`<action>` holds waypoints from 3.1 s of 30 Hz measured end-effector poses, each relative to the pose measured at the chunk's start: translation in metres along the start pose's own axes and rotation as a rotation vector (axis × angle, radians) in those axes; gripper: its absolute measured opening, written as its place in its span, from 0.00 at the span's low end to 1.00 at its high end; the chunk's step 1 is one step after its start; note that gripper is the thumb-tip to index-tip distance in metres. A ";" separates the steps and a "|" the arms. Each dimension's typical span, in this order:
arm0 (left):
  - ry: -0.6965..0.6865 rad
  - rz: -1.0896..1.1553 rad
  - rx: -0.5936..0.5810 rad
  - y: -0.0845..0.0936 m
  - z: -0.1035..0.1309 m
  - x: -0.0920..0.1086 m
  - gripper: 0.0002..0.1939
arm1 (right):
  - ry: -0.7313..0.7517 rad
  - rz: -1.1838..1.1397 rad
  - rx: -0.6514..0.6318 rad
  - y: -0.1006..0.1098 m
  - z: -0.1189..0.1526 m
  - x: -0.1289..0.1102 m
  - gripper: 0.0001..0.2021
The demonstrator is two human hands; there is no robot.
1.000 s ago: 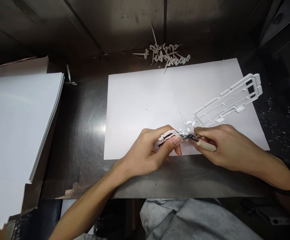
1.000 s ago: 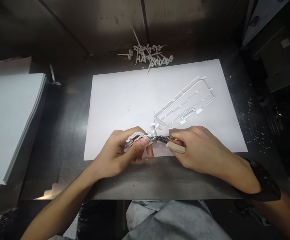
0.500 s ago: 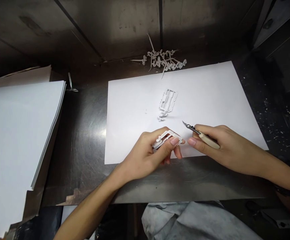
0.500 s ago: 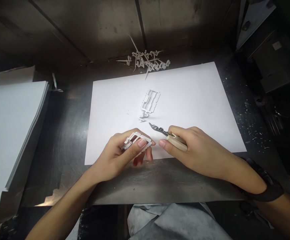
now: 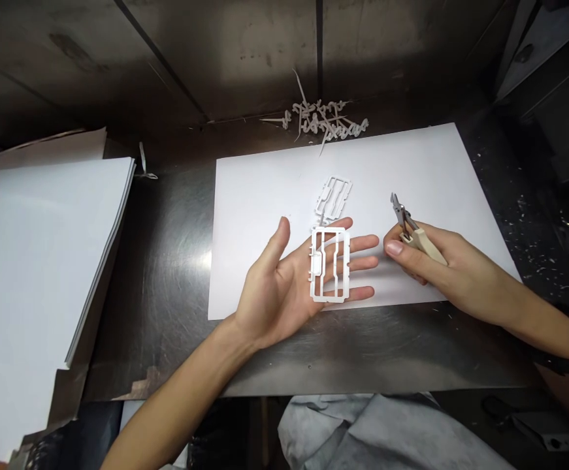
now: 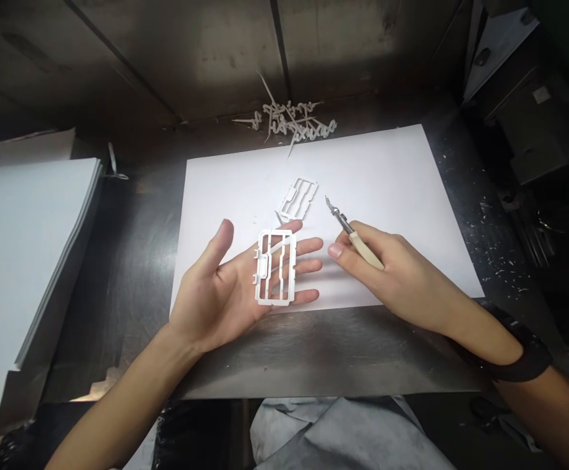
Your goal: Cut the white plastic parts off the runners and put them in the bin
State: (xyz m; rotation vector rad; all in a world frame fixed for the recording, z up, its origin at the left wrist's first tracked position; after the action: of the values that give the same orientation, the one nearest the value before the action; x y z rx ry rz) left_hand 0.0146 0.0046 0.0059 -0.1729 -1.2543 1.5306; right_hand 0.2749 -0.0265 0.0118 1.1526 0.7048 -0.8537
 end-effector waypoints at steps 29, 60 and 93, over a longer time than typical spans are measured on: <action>-0.049 0.105 0.077 -0.009 0.002 -0.003 0.36 | 0.077 0.128 0.096 -0.004 0.001 0.005 0.21; -0.045 0.086 0.050 -0.010 0.005 -0.004 0.31 | 0.032 0.156 0.064 -0.009 0.000 0.010 0.21; -0.154 -0.195 0.231 -0.003 -0.001 -0.009 0.15 | 0.052 0.144 0.067 -0.008 -0.004 0.011 0.22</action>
State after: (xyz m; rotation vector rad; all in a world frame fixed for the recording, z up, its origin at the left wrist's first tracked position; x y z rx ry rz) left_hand 0.0203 -0.0022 0.0036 0.2150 -1.1649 1.5260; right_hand 0.2734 -0.0267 -0.0020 1.2732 0.6317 -0.7326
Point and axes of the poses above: each hand's wrist, its own z-axis away from the middle knuckle, its own y-axis out of the back of the hand, x = y × z, the point moved 1 cm from there along -z, towards the middle knuckle, and after that the axes turned 8 degrees about x, right-handed, at the moved point
